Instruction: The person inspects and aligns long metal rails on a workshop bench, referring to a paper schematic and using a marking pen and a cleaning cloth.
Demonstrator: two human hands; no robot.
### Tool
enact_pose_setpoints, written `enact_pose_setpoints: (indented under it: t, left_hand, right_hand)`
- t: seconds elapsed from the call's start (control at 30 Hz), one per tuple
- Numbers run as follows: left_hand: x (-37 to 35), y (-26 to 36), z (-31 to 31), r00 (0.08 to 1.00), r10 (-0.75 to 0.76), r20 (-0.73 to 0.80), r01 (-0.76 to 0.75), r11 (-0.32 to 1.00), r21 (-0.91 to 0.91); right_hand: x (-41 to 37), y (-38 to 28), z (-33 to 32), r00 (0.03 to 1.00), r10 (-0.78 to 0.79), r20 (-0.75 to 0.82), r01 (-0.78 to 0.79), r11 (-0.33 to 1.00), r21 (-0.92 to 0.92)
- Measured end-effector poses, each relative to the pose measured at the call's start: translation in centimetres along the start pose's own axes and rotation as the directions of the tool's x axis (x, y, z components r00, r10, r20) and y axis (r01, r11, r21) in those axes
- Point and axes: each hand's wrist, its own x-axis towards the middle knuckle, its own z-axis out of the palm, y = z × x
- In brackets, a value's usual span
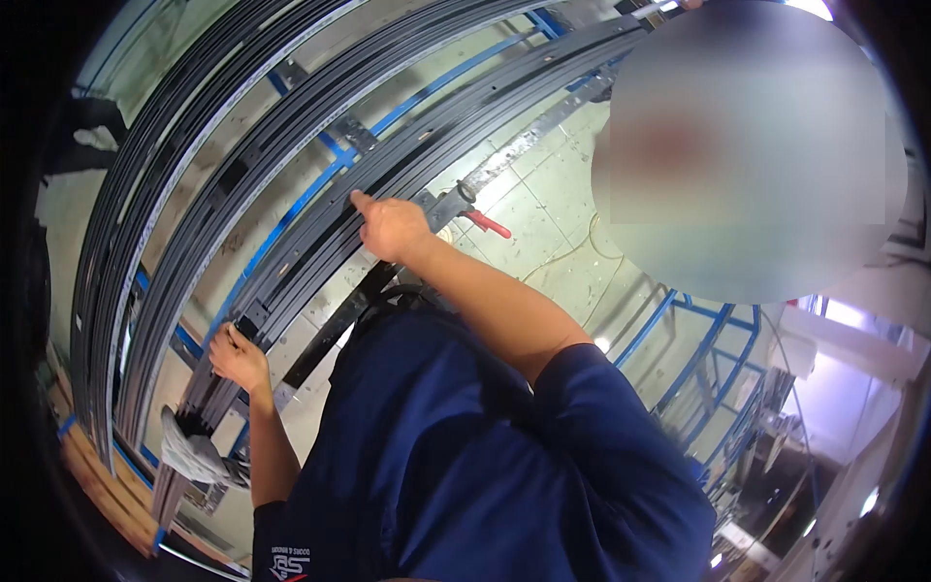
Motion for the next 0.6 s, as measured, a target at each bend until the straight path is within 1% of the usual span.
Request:
enact_pose_setpoints:
  t: [0.03,0.07,0.13,0.2,0.27,0.33,0.4,0.43,0.47,0.53,0.57,0.6]
  left_hand:
    - [0.0,-0.1,0.1,0.999,-0.034,0.022,0.034,0.999,0.021]
    - [0.0,-0.2,0.3,1.000,-0.019,0.017,0.019,1.000,0.020]
    - [0.1,-0.1,0.3,0.996,-0.079,0.050,0.078,0.997,0.024]
    - [0.2,0.2,0.0,0.995,-0.077,0.057,0.078,0.997,-0.003]
    - [0.1,0.1,0.1,0.996,-0.079,0.046,0.079,0.997,-0.009]
    - [0.1,0.7,-0.2,0.998,-0.067,0.009,0.067,0.998,0.002]
    - [0.3,0.5,-0.2,0.999,-0.040,0.033,0.038,0.997,0.066]
    - [0.1,-0.5,0.5,0.999,0.012,0.047,-0.013,1.000,0.023]
    - [0.0,-1.6,1.0,0.997,0.056,0.046,-0.055,0.998,-0.008]
    - [0.1,-0.3,-0.2,0.999,0.031,-0.033,-0.033,0.998,-0.060]
    - [0.0,0.3,-0.6,0.999,-0.014,-0.032,0.013,0.999,-0.042]
    - [0.1,0.8,-0.8,0.998,-0.052,-0.024,0.051,0.998,-0.035]
  right_hand:
    - [-0.1,0.8,-1.2,0.992,0.120,-0.047,-0.119,0.992,0.032]
    - [-0.3,1.7,-2.2,0.968,0.235,-0.085,-0.230,0.971,0.071]
    - [0.3,5.2,-2.9,0.905,0.383,-0.183,-0.383,0.923,0.037]
    - [0.4,8.1,-3.9,0.883,0.406,-0.234,-0.420,0.908,-0.010]
    - [0.6,10.2,-4.4,0.917,0.338,-0.213,-0.362,0.928,-0.089]
    - [1.0,10.9,-4.8,0.929,0.308,-0.205,-0.340,0.929,-0.145]
    - [1.2,11.5,-4.6,0.942,0.275,-0.193,-0.314,0.925,-0.213]
    - [1.5,12.4,-4.0,0.951,0.253,-0.179,-0.284,0.941,-0.181]
    - [1.5,11.9,-4.5,0.953,0.273,-0.127,-0.294,0.935,-0.197]
    - [1.9,12.0,-4.5,0.969,0.230,-0.090,-0.246,0.930,-0.272]
    - [2.2,11.9,-4.5,0.970,0.228,-0.081,-0.241,0.909,-0.341]
    - [2.2,12.0,-4.5,0.973,0.211,-0.098,-0.232,0.902,-0.365]
